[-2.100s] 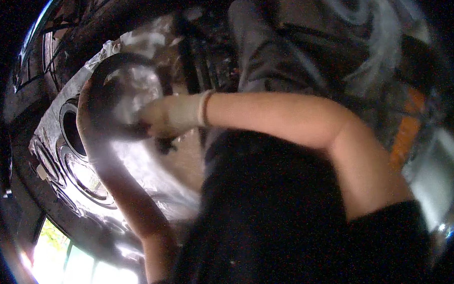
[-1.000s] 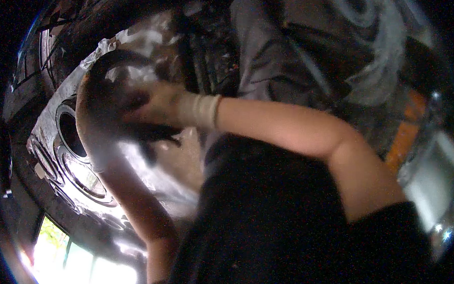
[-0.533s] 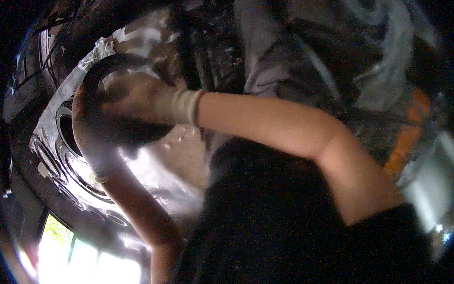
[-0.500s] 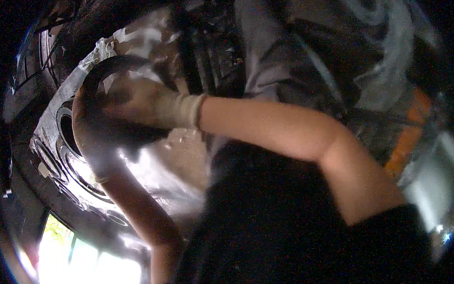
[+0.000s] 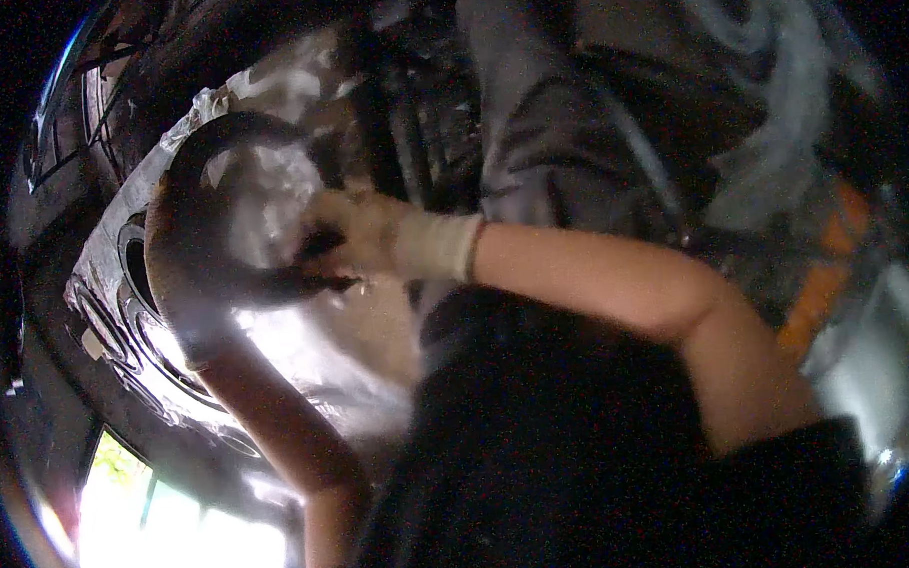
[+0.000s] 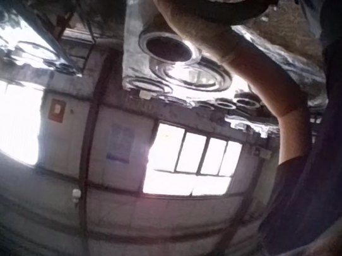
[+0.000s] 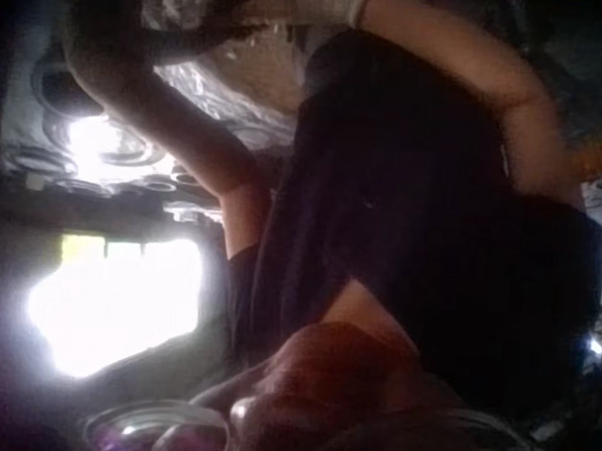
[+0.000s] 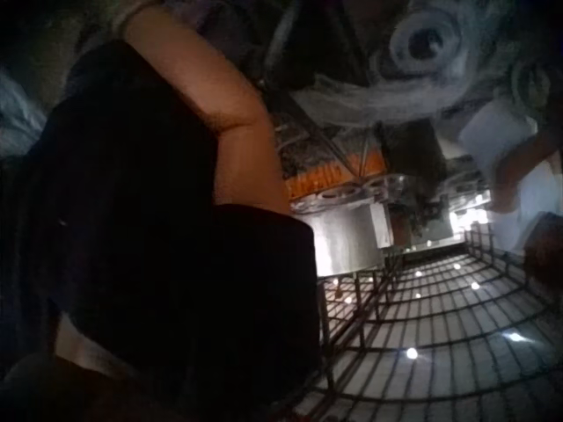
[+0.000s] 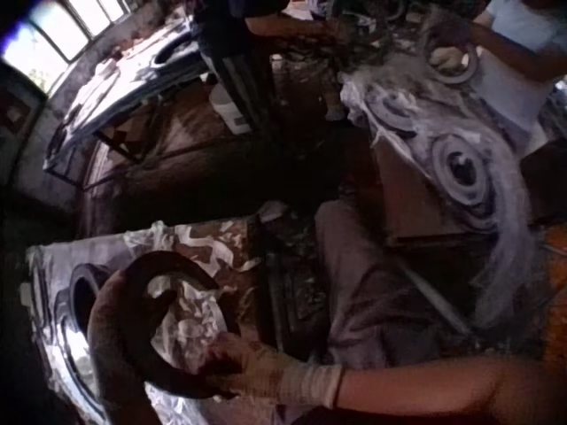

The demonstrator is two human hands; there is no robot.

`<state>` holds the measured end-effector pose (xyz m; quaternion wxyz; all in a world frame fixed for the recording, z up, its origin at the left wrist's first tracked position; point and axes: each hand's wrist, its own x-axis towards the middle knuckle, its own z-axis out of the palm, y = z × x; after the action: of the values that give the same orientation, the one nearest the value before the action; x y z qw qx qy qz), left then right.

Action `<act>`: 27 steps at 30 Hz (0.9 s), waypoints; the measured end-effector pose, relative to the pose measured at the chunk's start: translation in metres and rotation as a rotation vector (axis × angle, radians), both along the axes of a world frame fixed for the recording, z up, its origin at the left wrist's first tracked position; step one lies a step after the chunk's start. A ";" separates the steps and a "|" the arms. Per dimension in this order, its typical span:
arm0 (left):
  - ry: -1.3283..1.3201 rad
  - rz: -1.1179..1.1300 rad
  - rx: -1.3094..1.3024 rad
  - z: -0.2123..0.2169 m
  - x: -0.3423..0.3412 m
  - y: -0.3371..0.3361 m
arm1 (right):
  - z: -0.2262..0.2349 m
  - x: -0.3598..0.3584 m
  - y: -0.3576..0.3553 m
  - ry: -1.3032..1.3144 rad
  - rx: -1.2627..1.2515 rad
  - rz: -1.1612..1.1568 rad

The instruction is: Cleaning and inspecting circular metal rings in a fabrication facility.

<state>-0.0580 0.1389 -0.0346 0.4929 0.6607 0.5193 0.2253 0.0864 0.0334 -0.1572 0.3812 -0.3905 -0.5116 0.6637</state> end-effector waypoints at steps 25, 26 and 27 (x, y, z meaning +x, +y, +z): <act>-0.194 0.425 -0.125 -0.022 -0.027 -0.054 | 0.139 0.060 -0.016 -0.650 0.724 -0.074; -0.207 0.444 -0.123 -0.026 -0.024 -0.056 | 0.137 0.060 -0.016 -0.634 0.735 -0.115; -0.166 0.484 -0.099 -0.008 -0.027 -0.064 | 0.146 0.054 -0.016 -0.555 0.752 -0.160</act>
<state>-0.0850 0.0753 -0.0423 0.4972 0.4717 0.6305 0.3644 0.1401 0.0175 -0.0107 0.3952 -0.4262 -0.7671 0.2714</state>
